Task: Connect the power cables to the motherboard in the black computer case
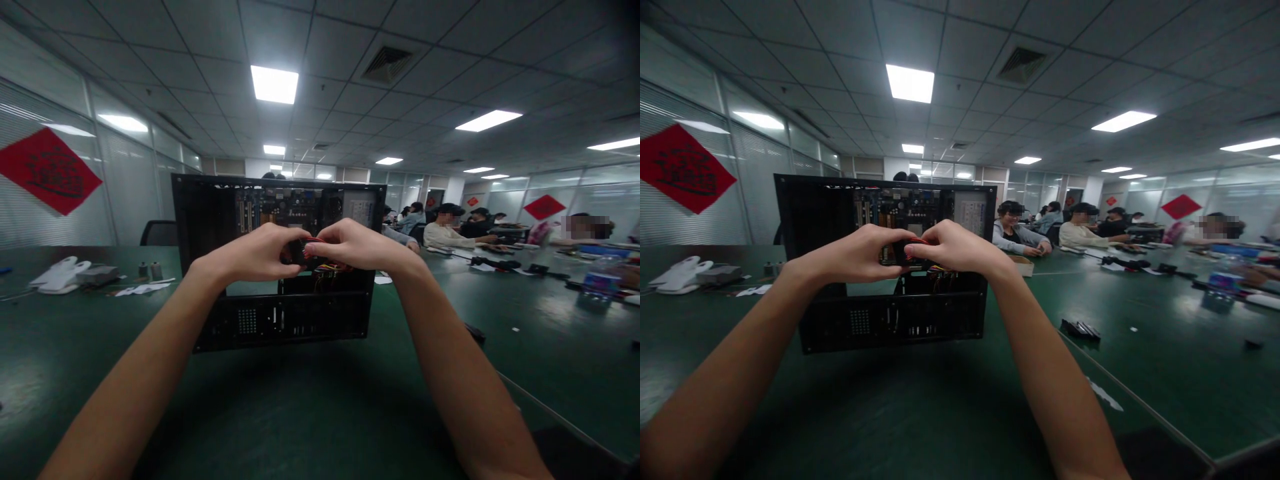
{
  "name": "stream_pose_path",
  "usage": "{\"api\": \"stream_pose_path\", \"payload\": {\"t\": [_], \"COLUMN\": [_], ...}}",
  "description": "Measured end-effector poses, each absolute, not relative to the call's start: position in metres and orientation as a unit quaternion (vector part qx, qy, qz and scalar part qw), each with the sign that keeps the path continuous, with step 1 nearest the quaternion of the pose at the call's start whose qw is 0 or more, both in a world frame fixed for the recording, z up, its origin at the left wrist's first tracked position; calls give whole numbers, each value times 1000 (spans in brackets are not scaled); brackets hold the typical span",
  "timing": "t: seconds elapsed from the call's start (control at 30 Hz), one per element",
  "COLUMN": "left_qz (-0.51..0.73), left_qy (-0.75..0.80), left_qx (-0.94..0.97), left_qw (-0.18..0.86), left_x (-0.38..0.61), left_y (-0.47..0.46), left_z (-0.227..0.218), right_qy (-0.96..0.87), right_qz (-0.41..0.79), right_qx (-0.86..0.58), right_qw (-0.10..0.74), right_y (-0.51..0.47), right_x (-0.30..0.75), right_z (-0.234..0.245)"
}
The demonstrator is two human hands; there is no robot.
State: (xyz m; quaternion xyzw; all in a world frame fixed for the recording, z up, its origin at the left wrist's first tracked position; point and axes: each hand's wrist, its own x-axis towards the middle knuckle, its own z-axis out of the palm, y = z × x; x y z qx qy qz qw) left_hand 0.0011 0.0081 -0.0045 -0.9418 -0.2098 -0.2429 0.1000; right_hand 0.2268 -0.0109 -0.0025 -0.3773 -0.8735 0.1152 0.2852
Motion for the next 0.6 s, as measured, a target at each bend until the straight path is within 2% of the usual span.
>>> {"api": "stream_pose_path", "payload": {"t": [0.27, 0.47, 0.6], "left_qz": [-246, -254, -268], "left_qy": [-207, -213, -211], "left_qx": [-943, -943, -938], "left_qw": [88, 40, 67], "left_x": [-2, -5, -5], "left_y": [6, 16, 22], "left_z": [-3, -5, -7], "right_qy": [-874, -866, -870], "right_qz": [102, 128, 150], "right_qx": [-386, -419, -398], "right_qw": [276, 241, 247], "right_y": [-7, -9, -3], "right_x": [226, 227, 225], "right_z": [-3, -4, -8]}}
